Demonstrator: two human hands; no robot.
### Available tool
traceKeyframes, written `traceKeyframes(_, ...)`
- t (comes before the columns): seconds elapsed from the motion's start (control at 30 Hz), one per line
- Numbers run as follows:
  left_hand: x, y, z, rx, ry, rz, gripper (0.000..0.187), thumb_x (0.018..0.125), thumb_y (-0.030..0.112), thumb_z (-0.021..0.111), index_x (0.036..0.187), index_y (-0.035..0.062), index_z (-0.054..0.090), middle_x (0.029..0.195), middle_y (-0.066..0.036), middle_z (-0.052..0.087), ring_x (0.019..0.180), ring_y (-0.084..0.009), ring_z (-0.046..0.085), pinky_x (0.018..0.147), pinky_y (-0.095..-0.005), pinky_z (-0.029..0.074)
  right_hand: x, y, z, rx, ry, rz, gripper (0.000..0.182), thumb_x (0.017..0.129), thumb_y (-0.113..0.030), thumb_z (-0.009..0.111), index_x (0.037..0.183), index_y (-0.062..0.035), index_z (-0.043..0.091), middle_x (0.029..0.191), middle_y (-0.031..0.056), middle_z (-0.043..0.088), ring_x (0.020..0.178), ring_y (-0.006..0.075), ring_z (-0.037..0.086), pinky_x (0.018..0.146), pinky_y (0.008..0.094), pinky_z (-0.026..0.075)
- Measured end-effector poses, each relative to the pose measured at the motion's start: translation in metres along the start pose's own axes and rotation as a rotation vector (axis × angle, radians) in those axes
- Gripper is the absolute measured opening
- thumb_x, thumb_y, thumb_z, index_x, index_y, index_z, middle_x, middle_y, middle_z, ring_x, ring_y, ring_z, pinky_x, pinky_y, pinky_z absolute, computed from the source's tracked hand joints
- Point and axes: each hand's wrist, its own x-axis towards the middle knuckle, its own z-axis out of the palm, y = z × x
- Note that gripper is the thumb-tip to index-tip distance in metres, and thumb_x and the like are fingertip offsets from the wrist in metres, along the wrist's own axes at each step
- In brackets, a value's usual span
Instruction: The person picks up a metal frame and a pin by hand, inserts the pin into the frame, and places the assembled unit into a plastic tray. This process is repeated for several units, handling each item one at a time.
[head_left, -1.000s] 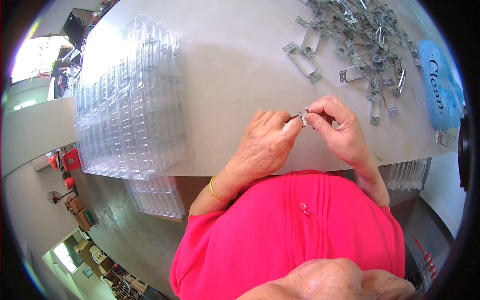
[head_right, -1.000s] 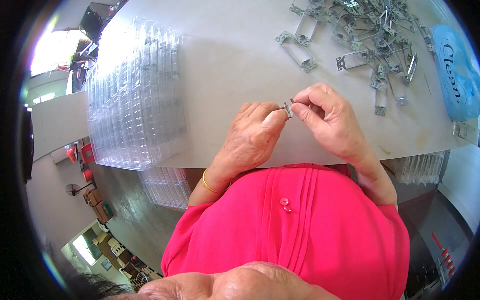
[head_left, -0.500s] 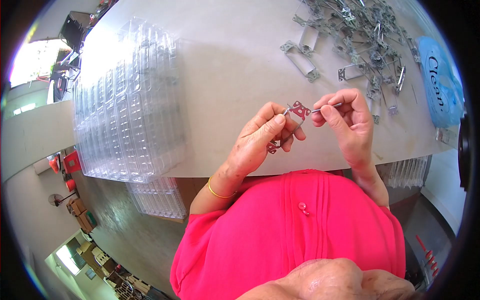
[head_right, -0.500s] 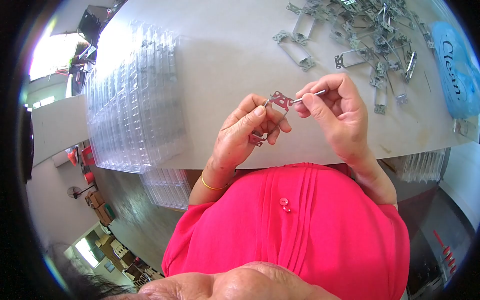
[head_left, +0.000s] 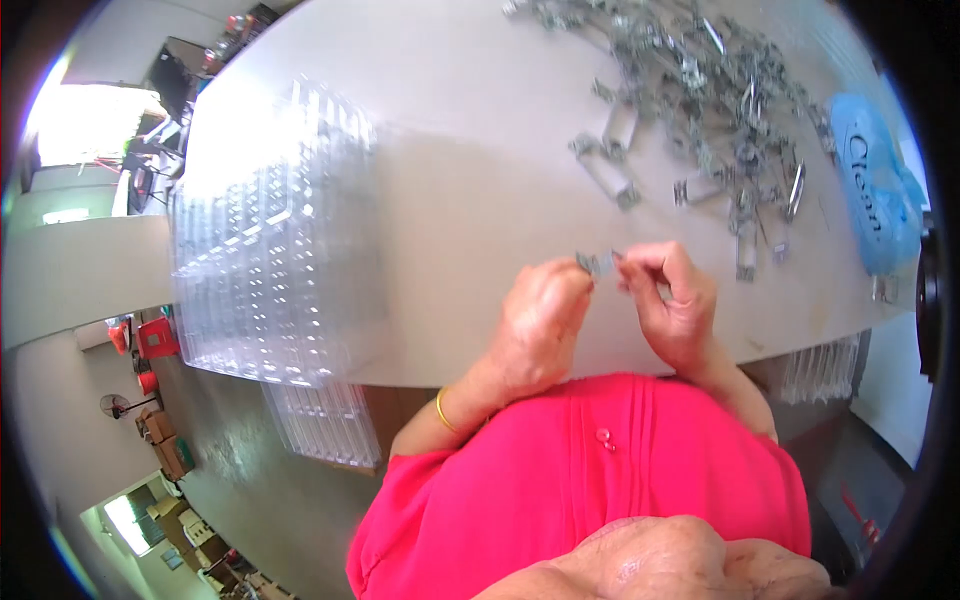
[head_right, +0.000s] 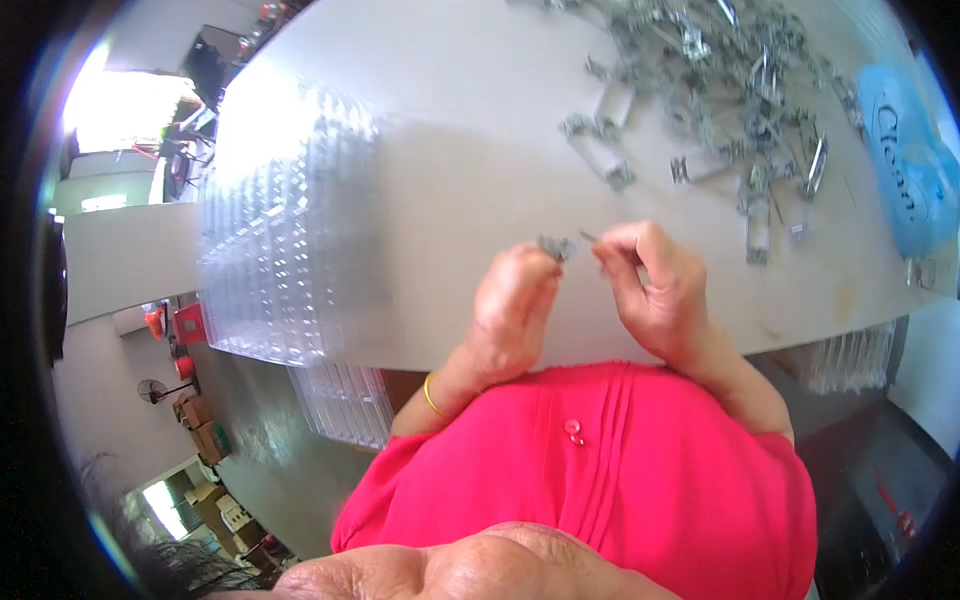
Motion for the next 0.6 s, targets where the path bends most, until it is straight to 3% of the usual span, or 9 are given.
traceKeyframes(0.03,0.002,0.004,-0.002,0.101,-0.012,0.063,0.013,0.095,-0.003,0.057,0.108,0.0010,0.057,0.109,-0.017,0.065,0.085,-0.0273,0.062,0.073,-0.0383,0.048,-0.003,0.001,-0.001,0.132,-0.114,0.252,0.009,0.098,-0.001,0.063,0.104,-0.0006,0.056,0.088,0.0128,0.071,0.069,0.0142,0.069,0.061,0.0271,0.054)
traceKeyframes(0.07,0.005,0.007,-0.005,0.203,-0.019,0.126,0.019,0.090,-0.008,0.060,0.107,0.0006,0.057,0.109,-0.019,0.064,0.086,-0.0323,0.063,0.074,-0.0415,0.049,-0.002,0.001,-0.002,0.130,-0.097,0.202,0.009,0.098,-0.001,0.063,0.104,-0.0006,0.056,0.088,0.0128,0.071,0.069,0.0142,0.069,0.061,0.0271,0.054)
traceKeyframes(0.13,0.010,0.008,-0.008,0.244,-0.072,0.167,0.022,0.088,-0.009,0.061,0.108,0.0007,0.057,0.108,-0.019,0.064,0.087,-0.0345,0.063,0.074,-0.0428,0.049,0.000,0.000,-0.005,0.659,-0.215,0.582,0.011,0.103,-0.006,0.056,0.111,0.0008,0.055,0.087,0.0130,0.071,0.065,0.0159,0.068,0.060,0.0276,0.055)
traceKeyframes(0.27,0.007,0.004,-0.013,0.158,-0.162,0.183,0.022,0.088,-0.007,0.061,0.108,0.0010,0.056,0.104,-0.018,0.065,0.087,-0.0354,0.063,0.074,-0.0441,0.049,0.010,-0.009,-0.018,0.788,-0.258,0.647,0.020,0.105,-0.010,0.054,0.122,0.0008,0.052,0.088,0.0133,0.071,0.067,0.0175,0.070,0.062,0.0294,0.058)
traceKeyframes(0.37,0.007,0.009,-0.020,0.155,-0.222,0.185,0.020,0.090,-0.005,0.060,0.108,0.0019,0.055,0.102,-0.017,0.065,0.086,-0.0358,0.062,0.075,-0.0435,0.048,0.008,0.000,-0.027,0.929,-0.487,0.745,0.032,0.107,-0.018,0.052,0.133,-0.0006,0.047,0.089,0.0165,0.071,0.069,0.0198,0.071,0.064,0.0321,0.060)
traceKeyframes(0.47,0.006,0.011,-0.024,0.166,-0.286,0.188,0.020,0.088,-0.003,0.061,0.106,0.0032,0.055,0.103,-0.015,0.065,0.088,-0.0346,0.062,0.078,-0.0428,0.048,0.003,0.004,-0.031,1.060,-0.552,0.759,0.032,0.108,-0.023,0.050,0.131,-0.0011,0.049,0.091,0.0179,0.072,0.070,0.0208,0.072,0.065,0.0330,0.060)
traceKeyframes(0.6,0.005,0.018,-0.026,0.253,-0.393,0.239,0.023,0.084,0.000,0.061,0.106,0.0043,0.056,0.108,-0.012,0.064,0.091,-0.0306,0.062,0.083,-0.0409,0.048,0.002,0.004,-0.035,0.899,-0.631,0.784,0.028,0.108,-0.026,0.049,0.124,-0.0031,0.051,0.091,0.0171,0.072,0.071,0.0215,0.072,0.064,0.0342,0.060)
